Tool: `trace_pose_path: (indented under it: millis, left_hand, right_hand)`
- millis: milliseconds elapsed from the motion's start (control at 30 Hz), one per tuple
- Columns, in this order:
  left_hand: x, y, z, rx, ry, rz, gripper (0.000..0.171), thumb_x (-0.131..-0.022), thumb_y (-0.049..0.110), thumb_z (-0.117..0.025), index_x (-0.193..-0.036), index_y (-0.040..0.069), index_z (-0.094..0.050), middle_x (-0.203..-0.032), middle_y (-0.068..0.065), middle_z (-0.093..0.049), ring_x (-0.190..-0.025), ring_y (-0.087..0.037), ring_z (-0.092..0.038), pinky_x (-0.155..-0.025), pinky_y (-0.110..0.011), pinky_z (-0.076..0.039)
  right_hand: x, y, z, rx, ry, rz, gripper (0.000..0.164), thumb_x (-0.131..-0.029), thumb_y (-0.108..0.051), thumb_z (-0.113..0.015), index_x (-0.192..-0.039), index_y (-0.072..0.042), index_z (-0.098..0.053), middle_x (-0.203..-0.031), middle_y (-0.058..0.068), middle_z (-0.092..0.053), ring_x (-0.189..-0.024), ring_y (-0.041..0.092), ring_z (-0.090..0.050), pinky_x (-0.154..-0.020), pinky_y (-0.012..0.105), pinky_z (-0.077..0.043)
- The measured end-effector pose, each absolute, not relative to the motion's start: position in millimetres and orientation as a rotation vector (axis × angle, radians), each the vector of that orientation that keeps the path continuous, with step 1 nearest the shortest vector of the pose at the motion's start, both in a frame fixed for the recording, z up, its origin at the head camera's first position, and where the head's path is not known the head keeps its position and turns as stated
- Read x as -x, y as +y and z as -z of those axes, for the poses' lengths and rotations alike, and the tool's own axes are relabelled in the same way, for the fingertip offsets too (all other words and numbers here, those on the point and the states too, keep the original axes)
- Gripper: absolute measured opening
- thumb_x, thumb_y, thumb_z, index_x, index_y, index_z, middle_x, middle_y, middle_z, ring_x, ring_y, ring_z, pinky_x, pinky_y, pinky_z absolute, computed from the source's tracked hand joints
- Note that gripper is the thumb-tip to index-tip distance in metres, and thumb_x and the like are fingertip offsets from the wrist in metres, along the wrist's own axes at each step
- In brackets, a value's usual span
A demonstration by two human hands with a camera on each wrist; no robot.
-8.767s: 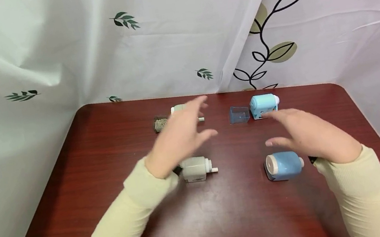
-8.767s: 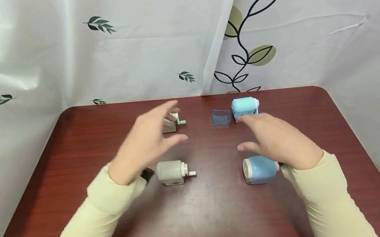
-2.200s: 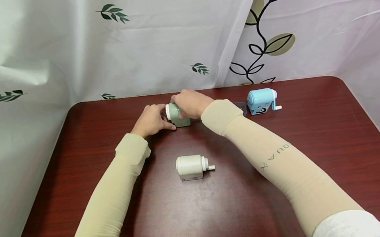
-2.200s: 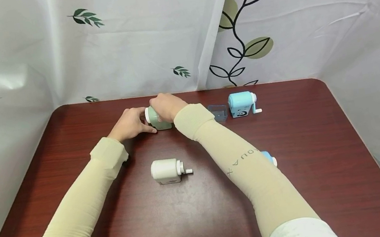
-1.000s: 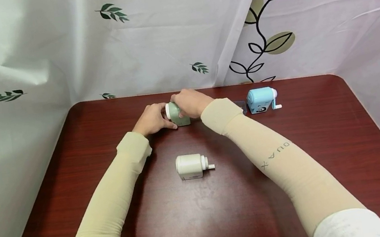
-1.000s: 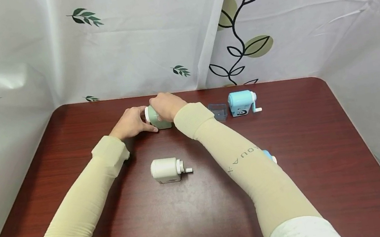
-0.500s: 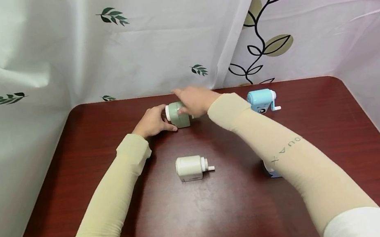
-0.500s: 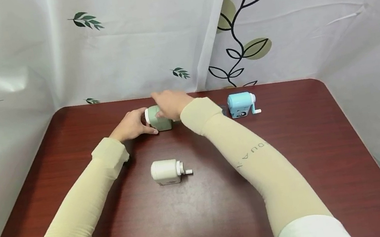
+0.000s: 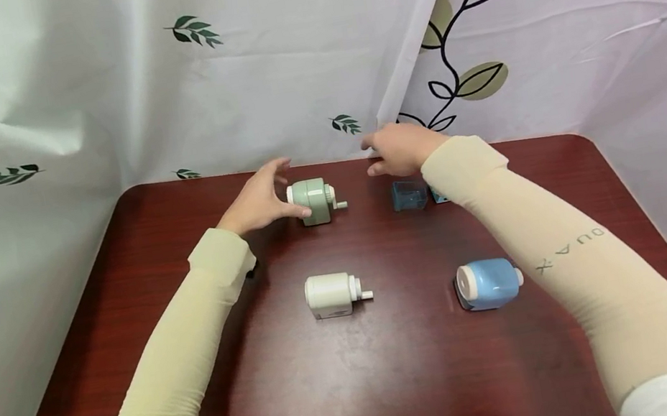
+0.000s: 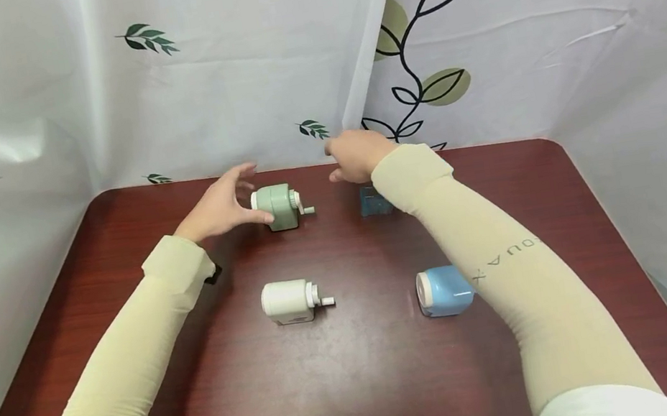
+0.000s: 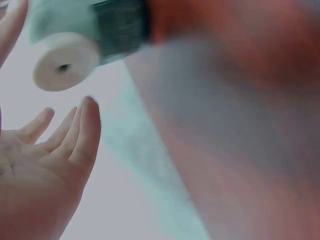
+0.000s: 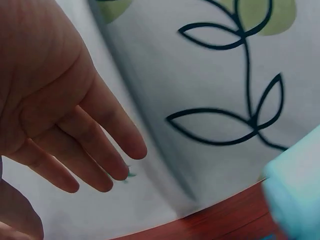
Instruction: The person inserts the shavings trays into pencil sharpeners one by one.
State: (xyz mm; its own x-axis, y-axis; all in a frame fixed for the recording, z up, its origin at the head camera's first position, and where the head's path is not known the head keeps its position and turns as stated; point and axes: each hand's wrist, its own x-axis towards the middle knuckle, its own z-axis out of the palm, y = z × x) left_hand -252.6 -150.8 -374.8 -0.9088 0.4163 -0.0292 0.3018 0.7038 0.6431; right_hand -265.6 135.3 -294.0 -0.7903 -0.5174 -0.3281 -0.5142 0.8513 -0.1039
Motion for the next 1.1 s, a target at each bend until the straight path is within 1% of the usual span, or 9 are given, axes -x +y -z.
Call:
trace_pose_path:
  millis: [167,367,567,667,800,867,933,1033,1100]
  left_hand:
    - [248,-136,356,-0.609,2.798,-1.065,0.113,-0.073,0.05,-0.088,-0.159,0.011,-0.024,-0.156,-0.009,-0.035,-0.135,-0.029,-0.044,-0.107,-0.046,-0.04]
    - [242,-96,334,-0.761,2.849,-1.058,0.109,-0.078,0.047,-0.085,-0.158,0.009,-0.022,-0.157,-0.007,-0.035,-0.14,-0.023,-0.038,-0.114,-0.037,-0.032]
    - [246,-45,316,-0.922,2.8,-0.784,0.104,-0.083,0.045,-0.082,-0.158,0.005,-0.021,-0.153,-0.007,-0.04,-0.139,-0.02,-0.039,-0.115,-0.033,-0.031]
    - [251,-22,316,-0.957,2.754,-0.581,0.101,-0.086,0.042,-0.079,-0.158,0.002,-0.02,-0.157,-0.009,-0.038,-0.144,-0.022,-0.035,-0.117,-0.032,-0.027]
    - [258,4,324,-0.974,2.722,-0.289,0.092,-0.089,0.04,-0.077,-0.155,-0.002,-0.028,-0.158,-0.013,-0.036,-0.146,-0.025,-0.032,-0.119,-0.032,-0.025]
    - [260,15,329,-0.984,2.707,-0.177,0.083,-0.089,0.039,-0.077,-0.149,-0.002,-0.038,-0.15,-0.014,-0.045,-0.141,-0.026,-0.04,-0.115,-0.032,-0.032]
    - [260,24,334,-0.996,2.689,-0.09,0.07,-0.089,0.039,-0.077,-0.14,0.0,-0.049,-0.138,-0.012,-0.055,-0.13,-0.025,-0.05,-0.108,-0.033,-0.041]
    - [260,34,340,-0.993,2.666,-0.025,0.051,-0.089,0.037,-0.078,-0.125,0.006,-0.06,-0.119,-0.006,-0.062,-0.112,-0.021,-0.059,-0.095,-0.033,-0.049]
    - [259,39,343,-0.984,2.657,-0.007,0.041,-0.089,0.036,-0.077,-0.117,0.009,-0.063,-0.112,-0.003,-0.064,-0.103,-0.018,-0.062,-0.089,-0.032,-0.051]
  right_hand:
    - [269,154,295,0.732,2.659,0.021,0.056,-0.101,-0.028,-0.062,-0.146,0.002,-0.047,-0.141,0.024,-0.055,-0.131,0.04,-0.05,-0.108,0.051,-0.04]
    - [270,187,296,0.693,2.646,0.009,0.057,-0.101,-0.027,-0.061,-0.146,0.004,-0.045,-0.14,0.025,-0.054,-0.127,0.044,-0.052,-0.105,0.055,-0.041]
    - [264,216,297,0.716,2.643,-0.008,0.059,-0.097,-0.027,-0.067,-0.139,0.01,-0.049,-0.135,0.031,-0.055,-0.124,0.048,-0.052,-0.104,0.057,-0.041]
    - [262,225,299,0.71,2.64,-0.011,0.063,-0.093,-0.027,-0.073,-0.137,0.011,-0.051,-0.132,0.033,-0.056,-0.121,0.049,-0.054,-0.101,0.056,-0.044]
    - [260,231,306,0.684,2.637,-0.021,0.066,-0.086,-0.023,-0.079,-0.136,0.01,-0.053,-0.129,0.032,-0.059,-0.118,0.047,-0.056,-0.098,0.055,-0.046]
    - [260,233,309,0.67,2.639,-0.018,0.066,-0.083,-0.021,-0.082,-0.136,0.009,-0.055,-0.128,0.031,-0.06,-0.119,0.047,-0.056,-0.099,0.055,-0.046]
    - [260,234,311,0.673,2.642,-0.007,0.066,-0.079,-0.016,-0.083,-0.134,0.009,-0.056,-0.127,0.031,-0.06,-0.119,0.047,-0.056,-0.098,0.054,-0.047]
    - [261,234,313,0.7,2.649,0.013,0.064,-0.074,-0.011,-0.085,-0.13,0.009,-0.059,-0.122,0.028,-0.064,-0.114,0.044,-0.059,-0.096,0.053,-0.049]
    - [262,234,314,0.726,2.649,0.021,0.061,-0.073,-0.008,-0.085,-0.127,0.008,-0.062,-0.117,0.026,-0.066,-0.11,0.042,-0.061,-0.093,0.052,-0.05]
